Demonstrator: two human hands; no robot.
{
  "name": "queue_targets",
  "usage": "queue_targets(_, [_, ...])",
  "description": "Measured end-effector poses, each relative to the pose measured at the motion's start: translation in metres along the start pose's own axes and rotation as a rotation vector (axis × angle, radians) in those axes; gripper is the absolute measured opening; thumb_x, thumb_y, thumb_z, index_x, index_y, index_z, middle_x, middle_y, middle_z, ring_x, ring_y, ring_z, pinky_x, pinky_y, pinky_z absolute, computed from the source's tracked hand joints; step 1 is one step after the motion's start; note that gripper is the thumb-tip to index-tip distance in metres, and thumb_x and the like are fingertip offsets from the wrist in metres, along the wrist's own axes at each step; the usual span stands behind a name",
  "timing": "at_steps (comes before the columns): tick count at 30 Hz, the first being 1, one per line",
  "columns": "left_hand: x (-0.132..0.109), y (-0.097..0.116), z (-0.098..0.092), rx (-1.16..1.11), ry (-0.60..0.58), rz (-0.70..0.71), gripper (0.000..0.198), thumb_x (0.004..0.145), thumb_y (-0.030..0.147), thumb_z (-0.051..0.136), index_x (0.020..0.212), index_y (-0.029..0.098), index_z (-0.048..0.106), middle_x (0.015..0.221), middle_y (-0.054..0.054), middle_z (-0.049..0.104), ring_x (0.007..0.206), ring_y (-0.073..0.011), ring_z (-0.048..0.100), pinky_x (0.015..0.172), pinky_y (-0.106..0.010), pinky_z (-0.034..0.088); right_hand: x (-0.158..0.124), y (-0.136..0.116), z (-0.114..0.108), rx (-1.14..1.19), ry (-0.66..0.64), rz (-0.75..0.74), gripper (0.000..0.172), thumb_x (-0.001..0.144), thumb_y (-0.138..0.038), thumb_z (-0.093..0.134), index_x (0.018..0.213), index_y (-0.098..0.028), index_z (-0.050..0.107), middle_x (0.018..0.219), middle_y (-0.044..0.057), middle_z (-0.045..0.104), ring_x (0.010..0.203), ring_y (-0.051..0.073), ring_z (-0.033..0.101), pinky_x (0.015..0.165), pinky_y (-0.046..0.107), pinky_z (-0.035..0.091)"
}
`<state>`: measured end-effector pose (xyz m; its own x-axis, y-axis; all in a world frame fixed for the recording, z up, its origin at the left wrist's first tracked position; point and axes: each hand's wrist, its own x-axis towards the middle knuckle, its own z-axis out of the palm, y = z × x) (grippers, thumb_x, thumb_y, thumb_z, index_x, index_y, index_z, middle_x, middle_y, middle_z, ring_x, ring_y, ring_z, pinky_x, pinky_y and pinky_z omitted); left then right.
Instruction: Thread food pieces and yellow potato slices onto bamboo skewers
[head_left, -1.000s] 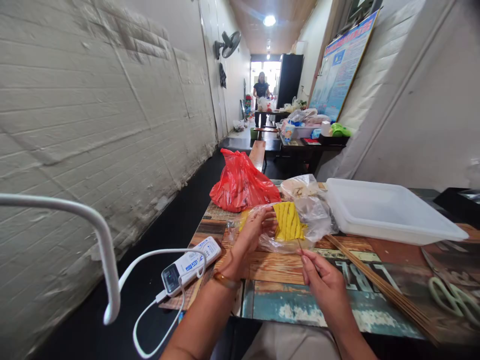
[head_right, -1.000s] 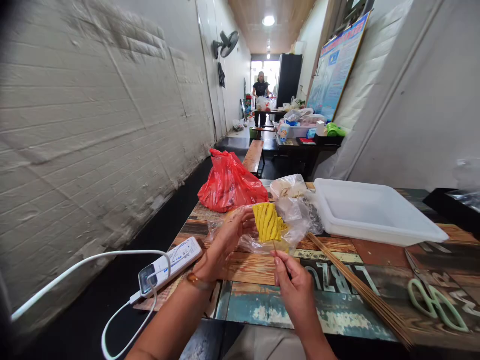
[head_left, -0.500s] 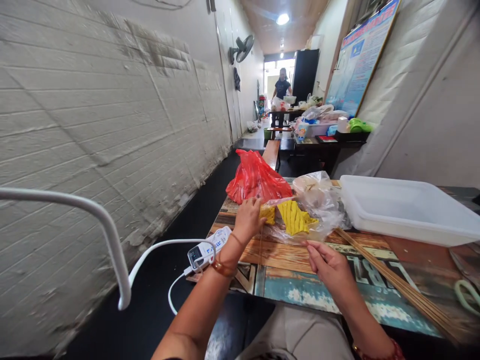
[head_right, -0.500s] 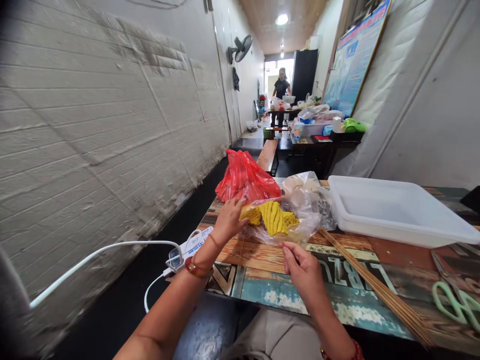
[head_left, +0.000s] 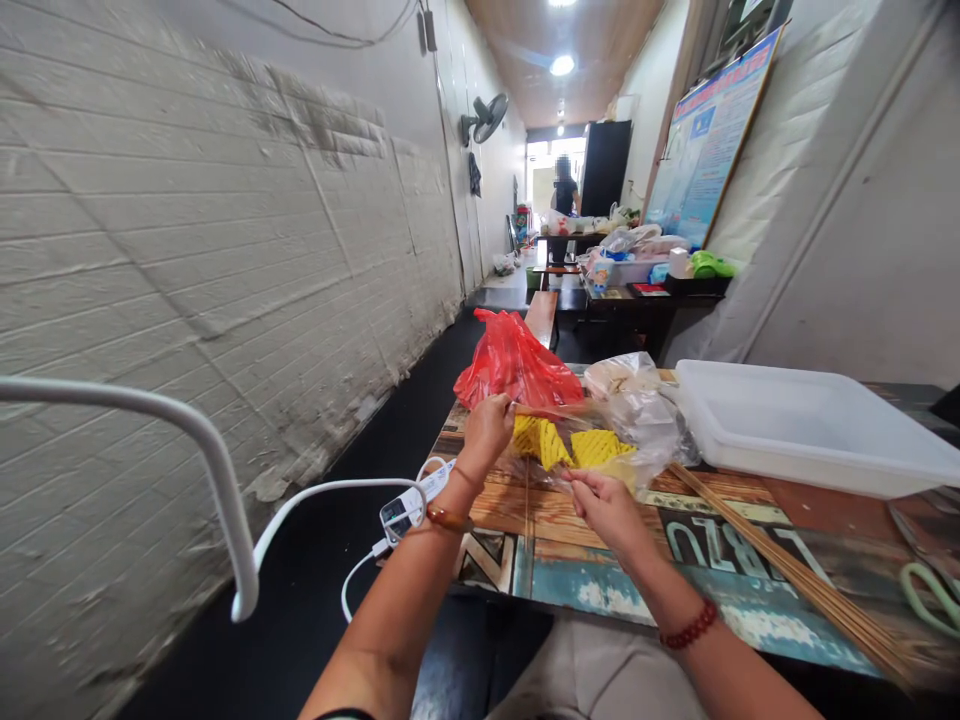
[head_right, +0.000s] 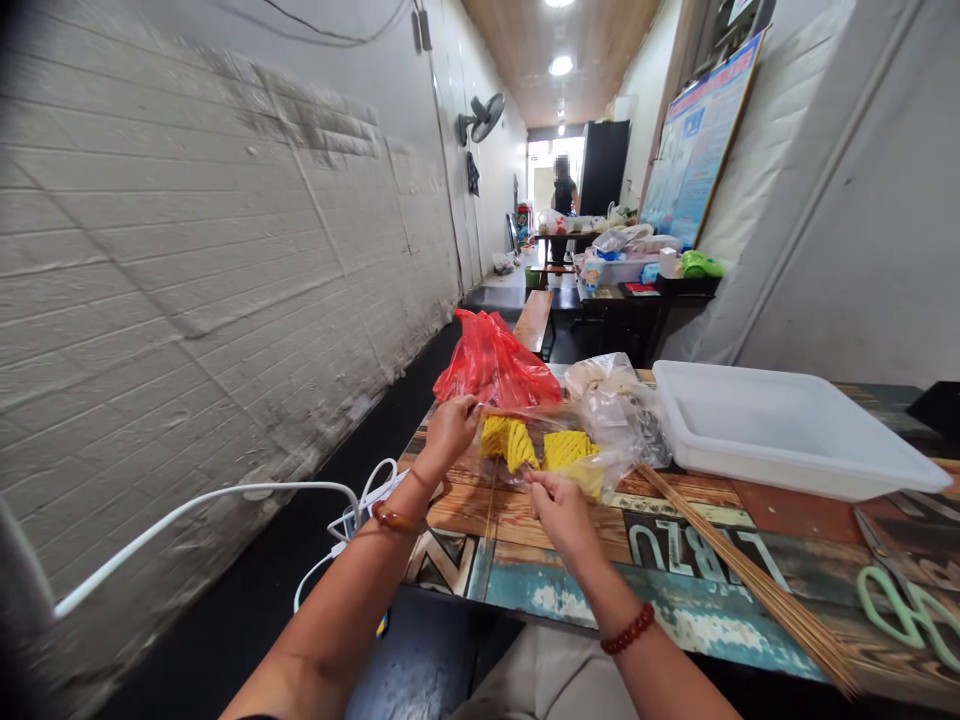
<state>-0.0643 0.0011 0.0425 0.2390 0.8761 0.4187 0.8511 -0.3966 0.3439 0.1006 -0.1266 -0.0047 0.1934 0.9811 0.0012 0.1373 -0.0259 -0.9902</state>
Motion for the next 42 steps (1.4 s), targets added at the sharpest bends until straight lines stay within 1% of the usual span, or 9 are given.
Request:
queue_targets(5, [-0.003,0.002,-0.002,0.021,0.000,0.007,0.025,0.090,0.027,0.041,0.085,0.017,0.064,0.089,-0.010,0.066,0.080,-0.0199,0.059,0.068,-0.028,0.036,0.022,0.006,0.036,0.023,-0.020,-0.020,0.041,0.075,-0.031,0.046,0.103,-0.007,0.065,0.047,-0.006,0.049,0.044,0.010,0.042,0.046,0.021,0.029])
queue_targets(9, [-0.005,0.000,-0.001,0.054,-0.003,0.005,0.025,0.090,0.027,0.040,0.085,0.018,0.063,0.089,-0.009,0.066,0.080,-0.0189,0.059,0.067,-0.028,0.036,0.026,0.018,0.057,0.052,-0.111,0.009,0.037,0.073,-0.028,0.047,0.099,-0.009,0.065,0.047,-0.005,0.052,0.040,0.009,0.039,0.041,0.020,0.027])
queue_targets(16, [-0.010,-0.007,0.006,0.030,0.018,0.017,0.023,0.089,0.028,0.044,0.083,0.018,0.063,0.084,-0.006,0.065,0.078,-0.0167,0.058,0.066,-0.025,0.036,0.008,0.032,0.059,0.136,-0.146,0.077,0.055,0.077,-0.040,0.047,0.119,-0.006,0.053,0.048,-0.006,0.049,0.036,0.009,0.034,0.038,0.021,0.022])
queue_targets(27, [-0.009,-0.009,0.014,-0.092,0.063,0.057,0.021,0.086,0.024,0.047,0.073,0.016,0.062,0.072,-0.004,0.062,0.067,-0.0133,0.053,0.060,-0.024,0.031,0.013,0.033,0.080,0.162,-0.160,0.112,0.051,0.077,-0.049,0.046,0.112,-0.013,0.052,0.049,-0.008,0.050,0.031,0.007,0.032,0.034,0.019,0.023])
queue_targets(31, [-0.010,-0.010,0.015,-0.146,0.064,0.062,0.020,0.086,0.028,0.049,0.080,0.016,0.064,0.072,-0.004,0.061,0.067,-0.0140,0.054,0.062,-0.024,0.035,0.004,0.034,0.070,0.079,-0.223,0.097,0.046,0.080,-0.047,0.046,0.111,-0.015,0.056,0.054,-0.004,0.060,0.030,0.008,0.040,0.032,0.018,0.025])
queue_targets(33, [-0.012,-0.011,0.013,-0.176,0.089,0.076,0.018,0.085,0.028,0.051,0.089,0.016,0.064,0.077,-0.004,0.062,0.071,-0.0148,0.055,0.066,-0.026,0.040,-0.003,0.032,0.059,0.027,-0.245,0.052,0.040,0.081,-0.044,0.049,0.105,-0.015,0.062,0.057,-0.001,0.064,0.036,0.010,0.049,0.036,0.019,0.033])
queue_targets(36, [-0.017,-0.011,0.006,-0.236,0.196,0.095,0.021,0.083,0.028,0.056,0.099,0.017,0.063,0.086,-0.006,0.063,0.077,-0.0160,0.057,0.073,-0.028,0.044,-0.015,0.026,0.038,-0.051,-0.196,-0.050,0.034,0.080,-0.038,0.056,0.104,-0.017,0.067,0.072,0.005,0.071,0.063,0.017,0.065,0.060,0.026,0.049])
queue_targets(38, [-0.023,-0.005,-0.001,-0.306,0.278,0.096,0.022,0.084,0.029,0.056,0.101,0.017,0.062,0.087,-0.006,0.063,0.078,-0.0156,0.058,0.073,-0.028,0.046,-0.023,0.022,0.021,-0.162,-0.149,-0.147,0.035,0.083,-0.036,0.053,0.110,-0.017,0.066,0.078,0.006,0.072,0.077,0.020,0.067,0.073,0.031,0.050])
queue_targets(42, [-0.044,0.022,-0.011,-0.482,0.253,0.125,0.020,0.086,0.028,0.054,0.100,0.018,0.062,0.088,-0.005,0.064,0.077,-0.0133,0.059,0.066,-0.024,0.047,-0.040,0.021,-0.012,-0.337,-0.097,-0.243,0.036,0.091,-0.035,0.042,0.113,-0.018,0.065,0.075,0.004,0.072,0.067,0.018,0.068,0.064,0.029,0.052])
